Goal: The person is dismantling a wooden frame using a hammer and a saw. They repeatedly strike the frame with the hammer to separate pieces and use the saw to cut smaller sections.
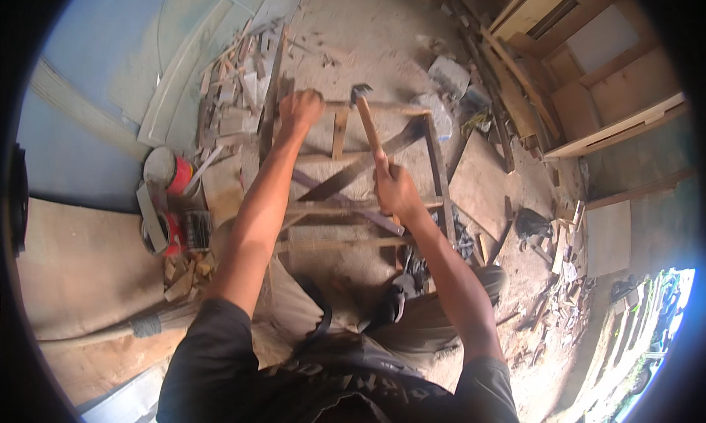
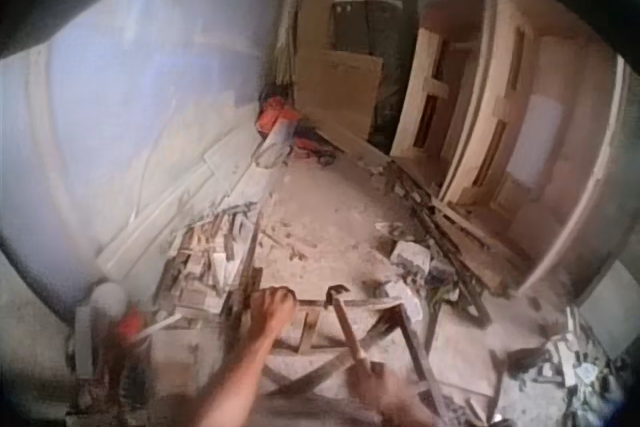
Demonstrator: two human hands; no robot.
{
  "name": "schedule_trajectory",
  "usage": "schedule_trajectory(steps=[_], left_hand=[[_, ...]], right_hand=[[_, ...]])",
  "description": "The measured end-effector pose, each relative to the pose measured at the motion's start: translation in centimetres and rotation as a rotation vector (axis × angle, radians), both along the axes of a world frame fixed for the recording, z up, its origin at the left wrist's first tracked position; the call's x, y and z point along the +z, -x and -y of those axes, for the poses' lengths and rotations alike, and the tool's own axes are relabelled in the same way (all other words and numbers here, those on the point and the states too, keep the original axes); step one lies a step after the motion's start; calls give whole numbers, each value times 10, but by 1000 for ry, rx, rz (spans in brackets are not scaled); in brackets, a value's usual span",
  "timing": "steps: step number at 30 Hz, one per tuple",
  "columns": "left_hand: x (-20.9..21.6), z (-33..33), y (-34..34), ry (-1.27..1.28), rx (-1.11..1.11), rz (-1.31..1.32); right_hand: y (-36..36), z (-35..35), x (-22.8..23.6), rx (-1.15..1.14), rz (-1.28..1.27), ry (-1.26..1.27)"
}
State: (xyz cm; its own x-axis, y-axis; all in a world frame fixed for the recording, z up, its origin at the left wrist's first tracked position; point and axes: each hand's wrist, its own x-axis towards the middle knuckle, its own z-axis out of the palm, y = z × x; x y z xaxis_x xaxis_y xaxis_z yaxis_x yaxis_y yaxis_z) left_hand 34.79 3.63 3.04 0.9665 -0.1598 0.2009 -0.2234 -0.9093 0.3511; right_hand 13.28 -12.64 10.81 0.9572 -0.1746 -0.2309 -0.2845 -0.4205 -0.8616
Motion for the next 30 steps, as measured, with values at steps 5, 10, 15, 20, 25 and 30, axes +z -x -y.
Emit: schedule_trajectory(steps=[5,10,15,20,25,30], left_hand=[[-6,-3,-6,10,60,-23],[-3,7,-3,8,24,11],[-4,0,-10,13,40,-20],[-2,-4,-4,5,59,-51],[2,5,0,0,28,-86],[-4,-3,-8,-51,-3,-24]], right_hand=[[-8,6,56,-66,-48,-274],[-21,-11,9,-41,78,-316],[-14,-33,41,1,-157,-347],[-24,-38,90,172,778,-378],[-24,-20,9,-25,397,-146],[13,-14,27,-158,-270,-336]])
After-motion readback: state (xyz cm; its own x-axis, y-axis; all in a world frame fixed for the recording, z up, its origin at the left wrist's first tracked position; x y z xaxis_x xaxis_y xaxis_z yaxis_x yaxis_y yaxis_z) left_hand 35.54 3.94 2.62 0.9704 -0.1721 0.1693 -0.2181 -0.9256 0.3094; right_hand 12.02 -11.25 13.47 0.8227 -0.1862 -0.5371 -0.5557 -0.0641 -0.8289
